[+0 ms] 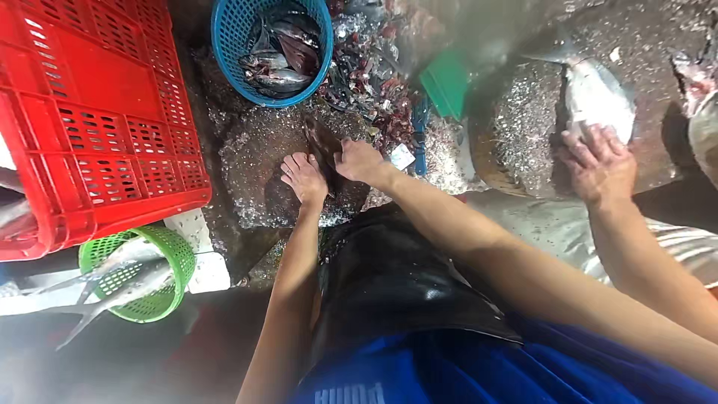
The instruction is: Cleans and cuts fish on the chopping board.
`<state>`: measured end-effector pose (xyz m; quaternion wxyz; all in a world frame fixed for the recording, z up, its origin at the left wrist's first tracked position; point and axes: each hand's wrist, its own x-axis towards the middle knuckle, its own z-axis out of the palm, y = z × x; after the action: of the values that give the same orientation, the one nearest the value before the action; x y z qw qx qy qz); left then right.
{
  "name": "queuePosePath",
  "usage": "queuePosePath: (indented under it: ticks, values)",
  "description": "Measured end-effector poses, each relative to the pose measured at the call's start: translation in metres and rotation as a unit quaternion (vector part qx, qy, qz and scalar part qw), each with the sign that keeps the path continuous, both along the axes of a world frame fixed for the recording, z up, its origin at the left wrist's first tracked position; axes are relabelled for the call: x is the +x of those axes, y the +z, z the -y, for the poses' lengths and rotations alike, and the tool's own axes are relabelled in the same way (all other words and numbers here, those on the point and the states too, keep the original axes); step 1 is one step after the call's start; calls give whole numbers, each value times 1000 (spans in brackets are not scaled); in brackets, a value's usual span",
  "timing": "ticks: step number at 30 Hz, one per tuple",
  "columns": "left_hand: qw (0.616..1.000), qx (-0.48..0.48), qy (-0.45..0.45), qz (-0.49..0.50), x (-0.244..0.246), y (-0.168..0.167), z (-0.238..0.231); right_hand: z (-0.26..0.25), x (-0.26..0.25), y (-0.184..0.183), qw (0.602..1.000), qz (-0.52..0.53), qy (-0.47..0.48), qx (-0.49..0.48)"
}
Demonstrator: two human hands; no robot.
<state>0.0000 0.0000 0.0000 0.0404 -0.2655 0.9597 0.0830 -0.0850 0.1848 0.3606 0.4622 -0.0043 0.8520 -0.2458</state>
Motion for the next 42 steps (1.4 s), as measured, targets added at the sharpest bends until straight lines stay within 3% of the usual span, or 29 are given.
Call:
queuePosePath:
  ticks: [1, 3, 4, 5, 8, 14, 20, 25, 28, 37, 42]
  values:
    - [1000, 2, 1, -1, 1, 0, 0, 4, 5, -61, 998, -24, 63, 16]
    - [1000, 5, 4, -3, 1, -3, 0, 10, 38, -237, 951, -291, 105, -1]
    - [1000, 6, 6, -5, -2, -5, 1, 12, 31, -274, 961, -233, 148, 6]
    - [1000, 8, 9, -7, -1, -6, 1, 10, 25, -286, 969, -160, 187, 23]
    - [1000, 7, 11, -8, 1, -7, 1, -1, 17, -282, 967, -79, 239, 35]
    - [1000, 8, 12, -11, 1, -7, 0, -11, -30, -284, 923, -62, 379, 0]
    - [1000, 18, 11, -3, 1, -5, -1, -12, -33, -269, 881, -49, 471, 1]
    - [994, 47, 42, -89, 7, -5, 3, -27, -2, -283, 927, -37, 373, -18]
    - [996, 36, 44, -74, 10, -5, 0, -29, 26, -281, 948, -26, 316, -4]
    - [999, -10, -3, -47, 8, -6, -5, -8, 59, -282, 965, -35, 261, 16]
    - [997, -17, 27, -70, 4, -5, -1, 11, 83, -291, 976, -54, 210, 4]
